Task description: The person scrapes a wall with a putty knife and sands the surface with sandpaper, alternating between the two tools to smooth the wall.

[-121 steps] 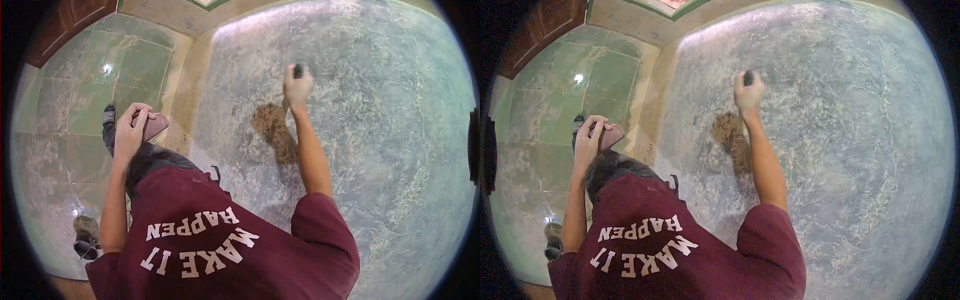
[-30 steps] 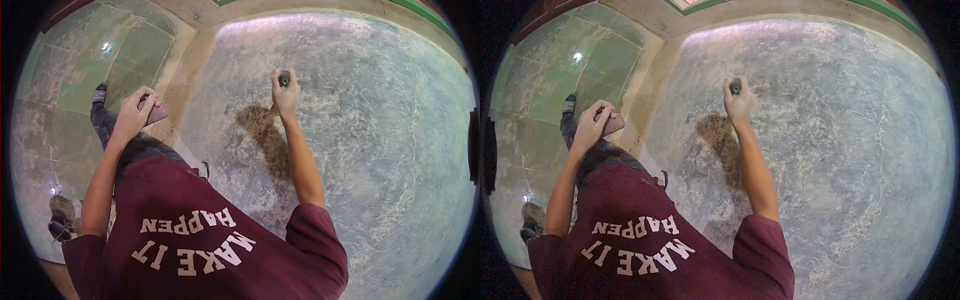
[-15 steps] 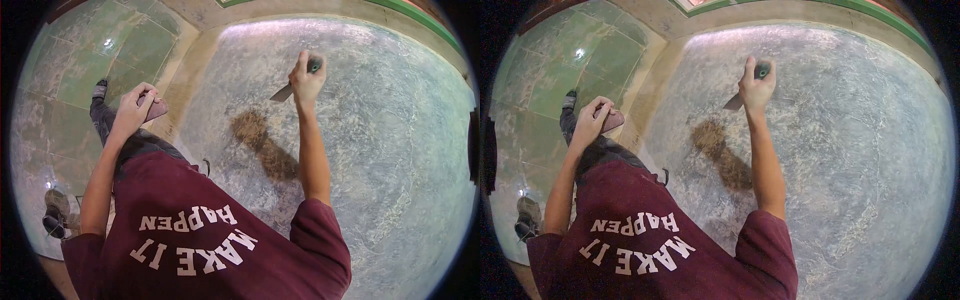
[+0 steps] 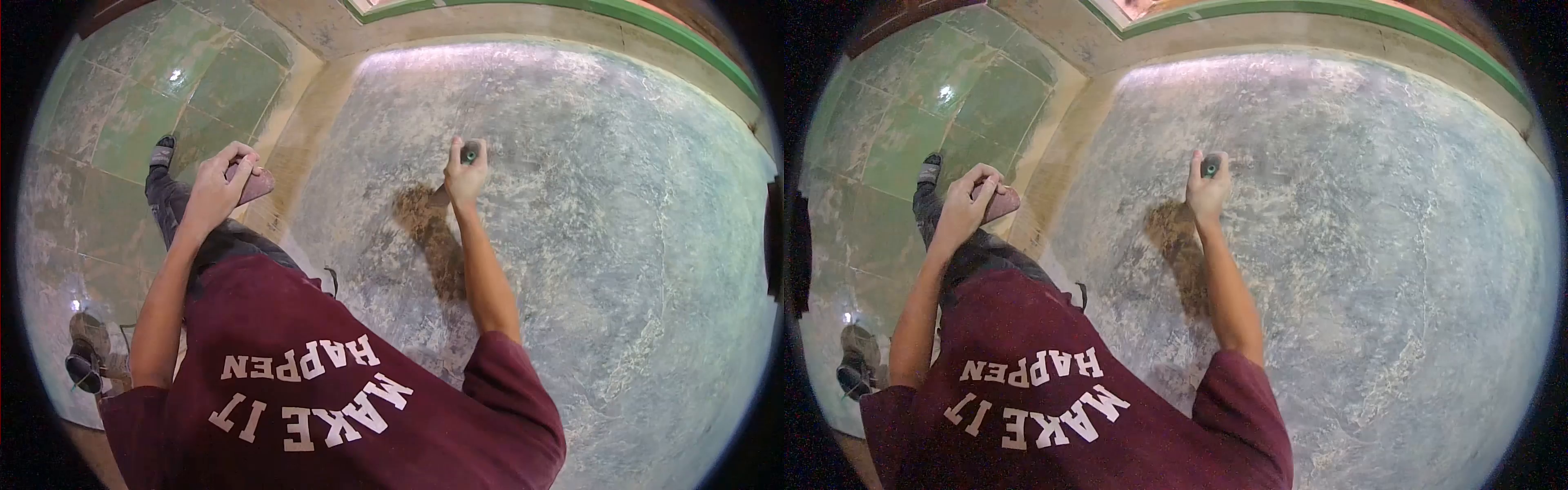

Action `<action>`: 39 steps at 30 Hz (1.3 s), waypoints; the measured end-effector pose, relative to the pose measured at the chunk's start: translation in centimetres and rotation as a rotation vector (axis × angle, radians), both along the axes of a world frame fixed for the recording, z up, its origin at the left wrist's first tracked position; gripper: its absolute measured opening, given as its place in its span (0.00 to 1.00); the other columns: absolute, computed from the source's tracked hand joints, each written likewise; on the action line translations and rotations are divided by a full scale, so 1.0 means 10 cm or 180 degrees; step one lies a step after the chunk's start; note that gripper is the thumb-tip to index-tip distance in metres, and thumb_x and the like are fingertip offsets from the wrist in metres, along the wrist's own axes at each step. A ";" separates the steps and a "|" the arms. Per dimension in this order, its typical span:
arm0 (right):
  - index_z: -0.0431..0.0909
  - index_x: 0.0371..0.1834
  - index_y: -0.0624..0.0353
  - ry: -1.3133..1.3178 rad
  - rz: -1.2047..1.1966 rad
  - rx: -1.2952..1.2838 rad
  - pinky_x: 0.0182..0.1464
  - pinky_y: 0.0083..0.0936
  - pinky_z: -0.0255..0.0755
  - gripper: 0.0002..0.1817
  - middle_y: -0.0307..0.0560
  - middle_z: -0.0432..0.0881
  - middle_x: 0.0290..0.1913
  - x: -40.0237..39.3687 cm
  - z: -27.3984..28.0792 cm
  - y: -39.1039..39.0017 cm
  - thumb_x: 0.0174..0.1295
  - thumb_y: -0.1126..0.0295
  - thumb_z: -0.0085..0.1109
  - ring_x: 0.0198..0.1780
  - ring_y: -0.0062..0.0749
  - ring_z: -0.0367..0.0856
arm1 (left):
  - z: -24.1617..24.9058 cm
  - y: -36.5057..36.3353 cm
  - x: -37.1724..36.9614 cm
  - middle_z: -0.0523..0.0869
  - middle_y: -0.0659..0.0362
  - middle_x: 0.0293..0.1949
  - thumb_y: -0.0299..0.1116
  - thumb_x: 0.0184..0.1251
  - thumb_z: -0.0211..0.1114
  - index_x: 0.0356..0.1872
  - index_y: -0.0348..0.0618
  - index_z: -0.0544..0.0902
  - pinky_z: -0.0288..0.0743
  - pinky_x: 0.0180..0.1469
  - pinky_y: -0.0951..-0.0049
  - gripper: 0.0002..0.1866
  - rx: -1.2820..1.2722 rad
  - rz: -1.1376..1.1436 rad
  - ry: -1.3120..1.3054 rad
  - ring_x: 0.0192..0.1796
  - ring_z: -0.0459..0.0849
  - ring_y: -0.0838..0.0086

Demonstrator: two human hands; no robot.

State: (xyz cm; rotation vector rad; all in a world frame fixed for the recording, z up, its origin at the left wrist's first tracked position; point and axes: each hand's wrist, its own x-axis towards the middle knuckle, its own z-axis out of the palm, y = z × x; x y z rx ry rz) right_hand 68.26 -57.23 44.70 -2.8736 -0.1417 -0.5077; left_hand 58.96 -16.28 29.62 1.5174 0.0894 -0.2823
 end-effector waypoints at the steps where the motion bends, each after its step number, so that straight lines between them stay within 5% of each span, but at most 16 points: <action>1: 0.74 0.35 0.57 0.0002 0.0026 0.0016 0.30 0.22 0.66 0.10 0.36 0.76 0.27 0.05 0.09 0.12 0.74 0.67 0.62 0.26 0.18 0.70 | 0.00 0.01 0.01 0.89 0.53 0.35 0.35 0.80 0.57 0.44 0.34 0.81 0.77 0.55 0.70 0.12 0.0021 -0.0033 0.0020 0.43 0.89 0.69; 4: 0.73 0.35 0.58 0.0093 -0.0495 0.1790 0.28 0.24 0.64 0.10 0.35 0.75 0.24 0.09 0.58 0.66 0.73 0.69 0.63 0.25 0.21 0.68 | -0.03 -0.03 -0.01 0.89 0.52 0.34 0.35 0.79 0.57 0.43 0.34 0.81 0.77 0.54 0.70 0.12 0.0071 -0.0167 0.0045 0.43 0.89 0.69; 7: 0.72 0.34 0.58 -0.0369 0.0138 0.0553 0.27 0.23 0.64 0.12 0.34 0.73 0.21 0.08 0.25 0.08 0.74 0.67 0.63 0.25 0.18 0.68 | -0.02 -0.11 0.02 0.89 0.53 0.34 0.34 0.79 0.58 0.43 0.34 0.81 0.77 0.54 0.70 0.12 0.0014 -0.0237 -0.0044 0.42 0.89 0.69; 8: 0.72 0.33 0.58 0.0154 -0.0655 0.0644 0.27 0.23 0.64 0.13 0.35 0.73 0.22 -0.10 0.05 -0.10 0.75 0.66 0.62 0.25 0.18 0.68 | -0.01 -0.13 0.03 0.89 0.53 0.34 0.34 0.79 0.58 0.43 0.33 0.81 0.77 0.53 0.70 0.12 -0.0046 -0.0249 -0.0094 0.42 0.89 0.69; 11: 0.72 0.33 0.58 -0.0112 -0.0283 0.0593 0.27 0.23 0.64 0.13 0.35 0.73 0.21 -0.06 0.14 0.18 0.75 0.66 0.62 0.25 0.19 0.68 | -0.03 -0.16 0.02 0.89 0.53 0.34 0.34 0.79 0.58 0.43 0.33 0.81 0.78 0.52 0.69 0.12 -0.0126 -0.0220 -0.0141 0.41 0.89 0.68; 15: 0.72 0.35 0.56 -0.0074 -0.0449 0.2128 0.28 0.25 0.67 0.11 0.37 0.74 0.23 -0.02 0.53 0.63 0.74 0.67 0.63 0.26 0.20 0.71 | -0.04 -0.18 0.01 0.89 0.53 0.34 0.35 0.79 0.58 0.43 0.33 0.81 0.78 0.51 0.69 0.12 -0.0032 -0.0261 -0.0104 0.40 0.89 0.68; 16: 0.72 0.34 0.56 -0.0267 -0.0220 0.1156 0.31 0.25 0.68 0.11 0.37 0.75 0.25 -0.02 0.29 0.31 0.73 0.68 0.64 0.27 0.21 0.71 | -0.05 -0.20 0.00 0.89 0.52 0.33 0.35 0.78 0.58 0.43 0.33 0.81 0.78 0.51 0.68 0.13 -0.0073 -0.0260 -0.0071 0.40 0.89 0.68; 19: 0.71 0.33 0.56 -0.0135 -0.0033 0.0269 0.32 0.24 0.68 0.12 0.37 0.75 0.26 -0.26 -0.06 0.27 0.73 0.70 0.63 0.29 0.21 0.72 | -0.07 -0.22 -0.02 0.89 0.51 0.33 0.35 0.78 0.59 0.43 0.33 0.81 0.79 0.50 0.68 0.12 -0.0100 -0.0255 -0.0104 0.41 0.90 0.66; 23: 0.72 0.38 0.57 -0.0322 -0.0209 0.1602 0.26 0.18 0.66 0.09 0.35 0.74 0.25 -0.09 0.56 0.77 0.74 0.68 0.63 0.24 0.14 0.72 | -0.12 -0.19 -0.04 0.90 0.49 0.34 0.35 0.77 0.58 0.43 0.33 0.82 0.79 0.51 0.66 0.12 -0.0079 -0.0250 -0.0113 0.41 0.91 0.65; 27: 0.76 0.38 0.60 -0.0411 -0.0444 0.1436 0.31 0.25 0.69 0.09 0.40 0.77 0.25 -0.16 0.28 0.40 0.71 0.68 0.66 0.28 0.23 0.75 | -0.15 -0.24 -0.06 0.90 0.50 0.34 0.34 0.77 0.58 0.44 0.33 0.81 0.79 0.51 0.67 0.12 -0.0125 -0.0264 -0.0031 0.41 0.91 0.65; 29: 0.72 0.36 0.57 -0.0757 0.0031 -0.0240 0.25 0.20 0.67 0.11 0.37 0.75 0.22 -0.28 -0.17 0.05 0.73 0.68 0.64 0.23 0.18 0.73 | -0.12 -0.26 -0.09 0.89 0.51 0.34 0.35 0.77 0.58 0.44 0.33 0.82 0.78 0.51 0.68 0.12 -0.0158 -0.0277 -0.0066 0.41 0.90 0.67; 31: 0.71 0.36 0.57 -0.0596 0.0239 0.0250 0.26 0.20 0.67 0.11 0.36 0.76 0.22 -0.17 -0.11 0.06 0.74 0.67 0.63 0.23 0.18 0.73 | -0.14 -0.23 -0.07 0.89 0.52 0.33 0.35 0.78 0.59 0.43 0.33 0.82 0.78 0.50 0.68 0.12 -0.0119 -0.0205 -0.0085 0.40 0.89 0.68; 33: 0.74 0.38 0.60 -0.0293 -0.0429 0.1614 0.33 0.24 0.71 0.11 0.40 0.78 0.27 -0.19 0.42 0.62 0.73 0.66 0.64 0.29 0.23 0.75 | -0.18 -0.24 -0.10 0.89 0.52 0.33 0.34 0.78 0.59 0.43 0.33 0.82 0.79 0.50 0.69 0.12 -0.0126 -0.0214 -0.0038 0.40 0.90 0.69; 35: 0.77 0.38 0.62 -0.0211 -0.1032 0.1889 0.38 0.29 0.73 0.10 0.44 0.80 0.33 -0.20 0.50 0.64 0.73 0.67 0.64 0.34 0.27 0.76 | -0.17 -0.27 -0.12 0.89 0.52 0.33 0.34 0.78 0.59 0.43 0.33 0.82 0.79 0.50 0.69 0.12 -0.0121 -0.0258 -0.0031 0.39 0.90 0.69; 37: 0.77 0.39 0.64 -0.0650 -0.0111 0.0242 0.40 0.30 0.74 0.10 0.45 0.81 0.35 -0.28 0.09 0.15 0.73 0.68 0.64 0.36 0.28 0.77 | -0.13 -0.29 -0.09 0.89 0.52 0.33 0.33 0.78 0.59 0.43 0.33 0.82 0.79 0.51 0.68 0.11 -0.0132 -0.0292 -0.0068 0.39 0.89 0.69; 39: 0.77 0.39 0.65 0.0084 -0.0532 0.0776 0.42 0.32 0.75 0.10 0.49 0.81 0.36 -0.70 -0.34 0.28 0.71 0.68 0.65 0.36 0.31 0.78 | -0.06 -0.31 -0.07 0.90 0.50 0.37 0.34 0.73 0.63 0.46 0.33 0.81 0.79 0.54 0.66 0.12 -0.0153 -0.0363 0.0041 0.44 0.91 0.65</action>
